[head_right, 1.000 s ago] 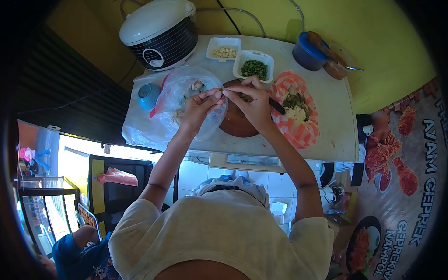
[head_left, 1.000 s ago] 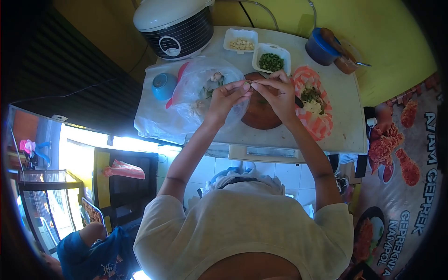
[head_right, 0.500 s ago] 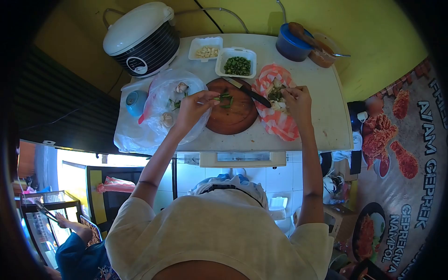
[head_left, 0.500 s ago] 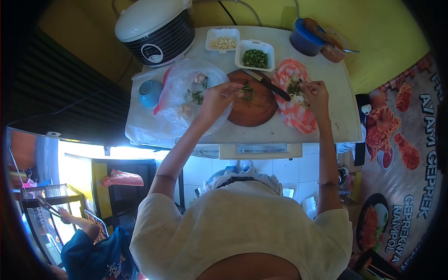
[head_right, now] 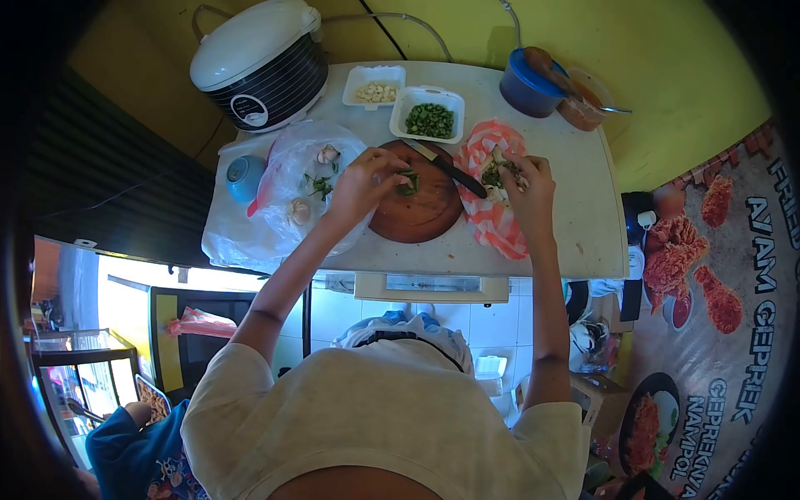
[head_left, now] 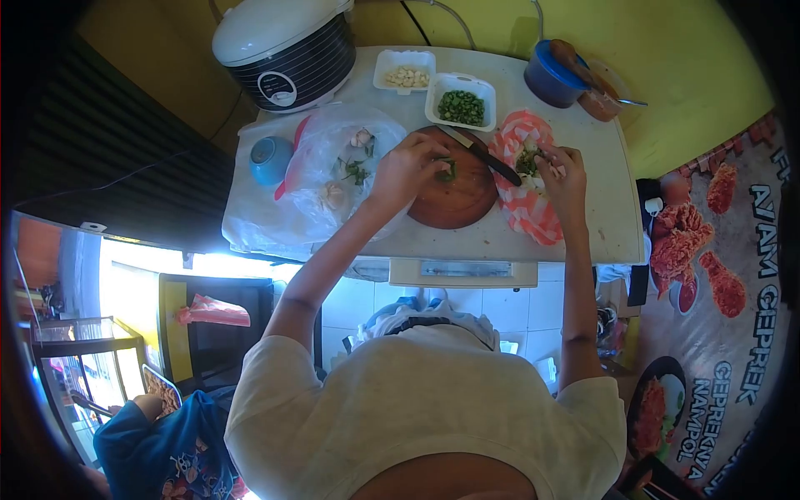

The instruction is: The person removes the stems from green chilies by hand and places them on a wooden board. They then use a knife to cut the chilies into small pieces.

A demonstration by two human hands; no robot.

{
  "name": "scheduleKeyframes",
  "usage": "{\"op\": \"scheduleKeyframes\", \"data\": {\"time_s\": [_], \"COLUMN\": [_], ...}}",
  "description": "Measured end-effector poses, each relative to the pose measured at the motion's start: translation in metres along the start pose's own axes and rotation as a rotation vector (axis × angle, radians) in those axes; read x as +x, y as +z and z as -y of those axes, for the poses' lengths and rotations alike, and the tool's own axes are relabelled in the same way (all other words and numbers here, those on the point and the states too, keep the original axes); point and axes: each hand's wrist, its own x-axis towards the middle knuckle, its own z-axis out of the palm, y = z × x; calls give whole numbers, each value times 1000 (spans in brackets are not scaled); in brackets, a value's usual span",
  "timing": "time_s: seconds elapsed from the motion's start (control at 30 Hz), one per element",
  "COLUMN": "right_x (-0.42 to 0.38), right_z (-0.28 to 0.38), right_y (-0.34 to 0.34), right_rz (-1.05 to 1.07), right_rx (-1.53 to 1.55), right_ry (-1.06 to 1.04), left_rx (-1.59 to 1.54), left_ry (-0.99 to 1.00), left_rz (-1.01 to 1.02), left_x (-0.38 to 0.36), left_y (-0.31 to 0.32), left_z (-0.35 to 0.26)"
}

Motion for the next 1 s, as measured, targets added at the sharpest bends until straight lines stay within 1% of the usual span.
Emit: {"op": "scheduleKeyframes", "data": {"time_s": [0.03,0.07,0.1,0.13,0.2,0.27,0.33,0.4,0.43,0.47,0.53,0.57,0.63,0.67,0.73,0.77,0.83,0.87,0.93,0.97,1.0], "right_x": [1,2,3,2,2,2,1,4,4,4,3,4,5,8,14,17,21,23,25,28,30], "right_z": [10,18,24,28,43,62,76,89,94,102,127,134,139,140,142,141,143,144,145,145,144], "right_y": [3,6,9,13,21,29,47,66,80,91,113,126,157,170,190,196,204,207,212,215,217], "right_rz": [11,22,28,71,126,209,237,341,426,435,440,445,522,526,542,544,700,702,827,828,809], "right_rx": [27,54,58,118,186,149,213,264,294,303,141,146,62,67,-64,-61,-64,-61,62,63,190], "right_ry": [-43,-87,-91,-83,-81,-242,-268,-406,-376,-384,-618,-623,-669,-674,-735,-741,-729,-733,-650,-653,-618], "left_rx": [2,-35,-72,-68,-12,42,99,341,450,457,687,656,684,708,716,740,765,730,695,690,684], "left_ry": [-6,-19,-33,-41,-123,-140,-157,-69,-162,-173,-22,-51,-58,-56,-63,-71,-84,-69,-58,-45,-32], "left_rz": [-6,-67,-127,-133,-240,-267,-296,-179,-131,-138,-78,-55,-43,-26,-23,7,35,-5,-46,-52,-58], "left_x": [0,0,0,-2,-10,-19,-29,-38,-42,-46,-52,-53,-52,-52,-49,-48,-46,-46,-48,-47,-47], "left_y": [-5,-11,-19,-31,-61,-85,-106,-122,-121,-121,-117,-111,-107,-105,-102,-102,-104,-106,-110,-112,-113], "left_z": [0,3,5,6,12,31,46,56,58,60,62,68,61,59,63,65,65,64,64,64,64]}}
